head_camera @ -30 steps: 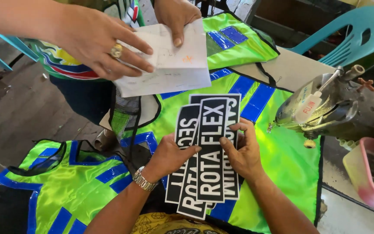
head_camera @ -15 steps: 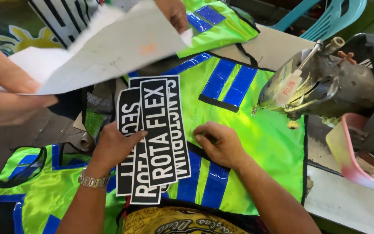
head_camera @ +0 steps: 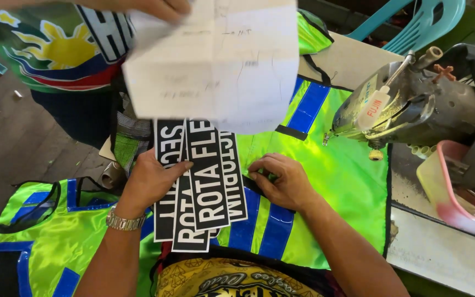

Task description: The person is matching and placing printed labels onto neon green reflective vests according to a handwritten instruction sheet.

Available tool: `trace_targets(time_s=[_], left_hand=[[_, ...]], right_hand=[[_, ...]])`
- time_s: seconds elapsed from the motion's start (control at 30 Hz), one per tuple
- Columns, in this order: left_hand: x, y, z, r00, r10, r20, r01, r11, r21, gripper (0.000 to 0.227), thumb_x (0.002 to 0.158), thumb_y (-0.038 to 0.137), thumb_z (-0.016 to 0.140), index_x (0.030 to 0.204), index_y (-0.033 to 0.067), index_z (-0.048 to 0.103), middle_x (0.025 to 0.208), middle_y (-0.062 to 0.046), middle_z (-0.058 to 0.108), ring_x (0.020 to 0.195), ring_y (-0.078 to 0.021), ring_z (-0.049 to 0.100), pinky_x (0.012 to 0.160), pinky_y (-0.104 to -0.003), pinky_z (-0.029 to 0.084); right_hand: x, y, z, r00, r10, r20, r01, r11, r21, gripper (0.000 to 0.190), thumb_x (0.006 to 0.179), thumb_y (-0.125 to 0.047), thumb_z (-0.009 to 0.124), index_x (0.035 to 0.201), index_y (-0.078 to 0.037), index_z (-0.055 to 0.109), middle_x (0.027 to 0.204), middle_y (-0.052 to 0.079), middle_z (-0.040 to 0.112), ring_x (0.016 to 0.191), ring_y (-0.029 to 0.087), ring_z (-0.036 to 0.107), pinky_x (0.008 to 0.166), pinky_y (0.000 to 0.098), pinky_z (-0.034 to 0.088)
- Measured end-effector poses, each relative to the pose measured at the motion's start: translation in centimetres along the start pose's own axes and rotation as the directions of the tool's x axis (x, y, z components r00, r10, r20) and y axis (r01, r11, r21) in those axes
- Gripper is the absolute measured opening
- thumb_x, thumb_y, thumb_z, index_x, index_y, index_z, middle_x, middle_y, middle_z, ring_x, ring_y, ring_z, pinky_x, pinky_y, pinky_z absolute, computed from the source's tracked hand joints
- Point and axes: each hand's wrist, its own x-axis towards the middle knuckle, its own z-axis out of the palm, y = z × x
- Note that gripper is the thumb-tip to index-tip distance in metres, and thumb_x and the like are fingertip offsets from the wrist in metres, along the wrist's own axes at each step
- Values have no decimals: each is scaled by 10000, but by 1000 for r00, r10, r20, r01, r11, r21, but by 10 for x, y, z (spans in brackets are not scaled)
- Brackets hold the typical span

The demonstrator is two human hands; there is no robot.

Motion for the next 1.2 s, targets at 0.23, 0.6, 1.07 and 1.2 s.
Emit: trace_targets(time_s=[0.23,0.6,1.07,1.2], left_hand=[[-3,11,-8,1000,-27,10,27,999,30,358,814,134,817,1109,-50,732,976,-239,766,919,-320,743,764,-481,608],[2,8,-11,999,-13,32,10,995,103,384,802,142,815,1104,-57,686,940,-257,757,900,-330,745,722,-470,608],[6,13,-11,986,-164,43,166,985,-42,311,766,54,850,1017,-78,722,824,-224,765,742,-255,712,643,-429,615],[7,6,-12,987,-152,54,155,987,-48,311,771,60,855,1025,-70,732,829,-208,774,734,-239,715,647,-406,620]], right_hand=[[-2,-3,-1,1000,13,-12,-13,1000,10,51,860,-117,731,900,-138,756,701,74,679,648,328,670,611,385,538],[-1,0,-2,1000,4,7,-4,1000,30,29,875,-121,727,892,-120,751,746,93,704,676,329,680,601,383,543],[28,-14,-22,974,86,209,-87,996,-2,102,848,-114,711,942,-115,752,814,132,738,729,371,714,629,465,569],[54,3,-26,970,-242,7,217,853,-474,339,889,-293,681,1213,-193,677,1200,65,665,1019,313,659,875,415,530]])
